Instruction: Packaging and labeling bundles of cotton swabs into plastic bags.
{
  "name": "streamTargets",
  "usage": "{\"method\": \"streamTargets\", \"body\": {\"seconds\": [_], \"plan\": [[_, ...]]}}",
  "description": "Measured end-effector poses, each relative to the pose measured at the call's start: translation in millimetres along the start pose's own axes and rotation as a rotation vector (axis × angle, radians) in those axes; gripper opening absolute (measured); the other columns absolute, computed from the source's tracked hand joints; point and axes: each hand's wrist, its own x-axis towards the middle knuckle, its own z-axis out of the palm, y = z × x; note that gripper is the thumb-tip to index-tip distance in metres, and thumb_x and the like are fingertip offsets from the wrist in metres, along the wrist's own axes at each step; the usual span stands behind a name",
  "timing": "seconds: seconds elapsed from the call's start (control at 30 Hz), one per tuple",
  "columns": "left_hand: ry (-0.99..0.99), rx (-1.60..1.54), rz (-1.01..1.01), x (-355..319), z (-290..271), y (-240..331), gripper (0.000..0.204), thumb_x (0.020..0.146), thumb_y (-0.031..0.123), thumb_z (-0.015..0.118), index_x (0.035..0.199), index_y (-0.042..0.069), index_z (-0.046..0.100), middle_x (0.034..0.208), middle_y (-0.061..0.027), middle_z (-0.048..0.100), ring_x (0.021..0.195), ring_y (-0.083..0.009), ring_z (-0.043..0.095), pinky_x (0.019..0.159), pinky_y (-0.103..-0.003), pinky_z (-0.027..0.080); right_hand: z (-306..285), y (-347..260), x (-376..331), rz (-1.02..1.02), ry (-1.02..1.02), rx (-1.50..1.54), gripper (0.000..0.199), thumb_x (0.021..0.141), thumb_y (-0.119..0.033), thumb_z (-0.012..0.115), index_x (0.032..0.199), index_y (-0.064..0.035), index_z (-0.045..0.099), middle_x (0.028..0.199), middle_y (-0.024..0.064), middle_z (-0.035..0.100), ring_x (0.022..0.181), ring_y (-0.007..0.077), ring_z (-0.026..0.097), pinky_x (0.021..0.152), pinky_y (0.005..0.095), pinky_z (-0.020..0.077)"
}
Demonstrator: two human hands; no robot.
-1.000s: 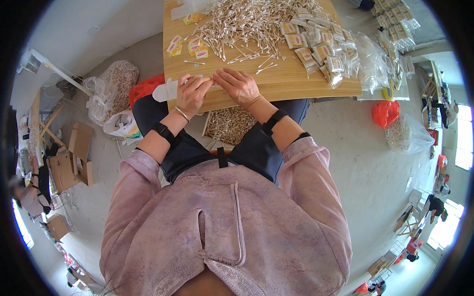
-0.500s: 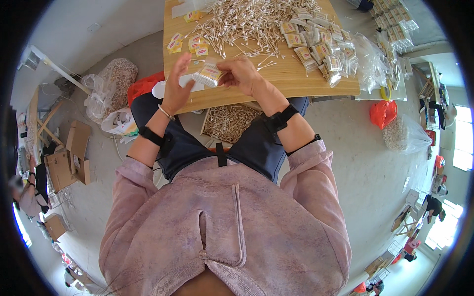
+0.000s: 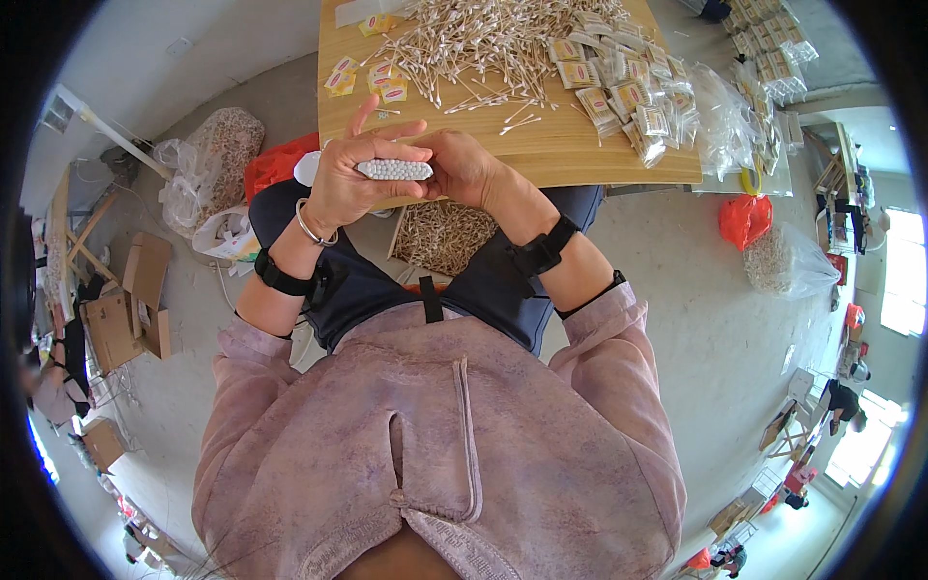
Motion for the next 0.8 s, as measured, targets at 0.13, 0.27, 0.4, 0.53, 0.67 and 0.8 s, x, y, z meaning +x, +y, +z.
{"method": "streamTargets", "body": {"seconds": [0.13,0.27,0.4,0.53,0.67,0.8], "plan": [[0.0,-0.029,-0.01,0.6,-0.9,1.6,0.035,0.061,0.033,0.084,0.091,0.019,0.074,0.099,-0.0033,0.071,0.113,-0.0157,0.06,0.116,-0.044,0.007,7.6,0.0,-5.4,0.035,-0.004,0.003,0.037,0.099,-0.022,0.034,0.119,0.0021,0.053,0.104,0.0102,0.062,0.085,0.017,0.065,0.061,0.0283,0.0552],[0.006,-0.056,-0.008,-1.3,0.8,-0.6,0.032,0.062,0.03,0.084,0.091,0.019,0.074,0.094,-0.0011,0.072,0.11,-0.0149,0.061,0.116,-0.045,0.007,10.9,-0.5,-6.5,0.013,0.044,-0.049,0.031,0.098,-0.02,0.032,0.108,-0.0025,0.055,0.084,0.0037,0.061,0.067,0.0116,0.059,0.053,0.0244,0.0488],[0.003,-0.077,-0.026,-1.0,0.4,-2.0,0.029,0.064,0.027,0.084,0.09,0.019,0.074,0.089,0.0017,0.073,0.109,-0.014,0.062,0.116,-0.045,0.007,12.0,-2.7,-8.3,0.024,0.006,-0.041,0.029,0.098,-0.021,0.033,0.104,-0.0036,0.055,0.077,0.0033,0.06,0.064,0.0113,0.058,0.05,0.0238,0.0455],[0.009,-0.096,-0.056,0.9,2.1,-1.2,0.03,0.063,0.027,0.084,0.09,0.019,0.074,0.089,0.0021,0.073,0.108,-0.0136,0.062,0.116,-0.045,0.007,11.6,-3.4,-9.6,0.024,0.005,-0.023,0.029,0.098,-0.021,0.033,0.104,-0.0038,0.055,0.077,0.0033,0.06,0.063,0.011,0.058,0.048,0.0233,0.0447],[0.051,-0.072,-0.011,4.6,5.0,2.7,0.032,0.063,0.028,0.084,0.092,0.018,0.074,0.091,0.0011,0.072,0.107,-0.013,0.062,0.116,-0.044,0.007,14.0,0.5,-6.7,0.005,0.066,0.0,0.033,0.099,-0.026,0.034,0.112,-0.0036,0.055,0.087,0.0051,0.062,0.067,0.0115,0.06,0.049,0.0229,0.0471],[0.011,-0.058,0.015,5.3,6.1,1.2,0.031,0.064,0.028,0.084,0.092,0.018,0.074,0.088,0.0008,0.073,0.108,-0.0131,0.061,0.116,-0.044,0.005,3.0,3.4,-5.9,-0.028,-0.098,0.06,0.037,0.099,-0.031,0.035,0.116,-0.0036,0.055,0.094,0.0072,0.063,0.071,0.0133,0.062,0.05,0.023,0.0487]]}}
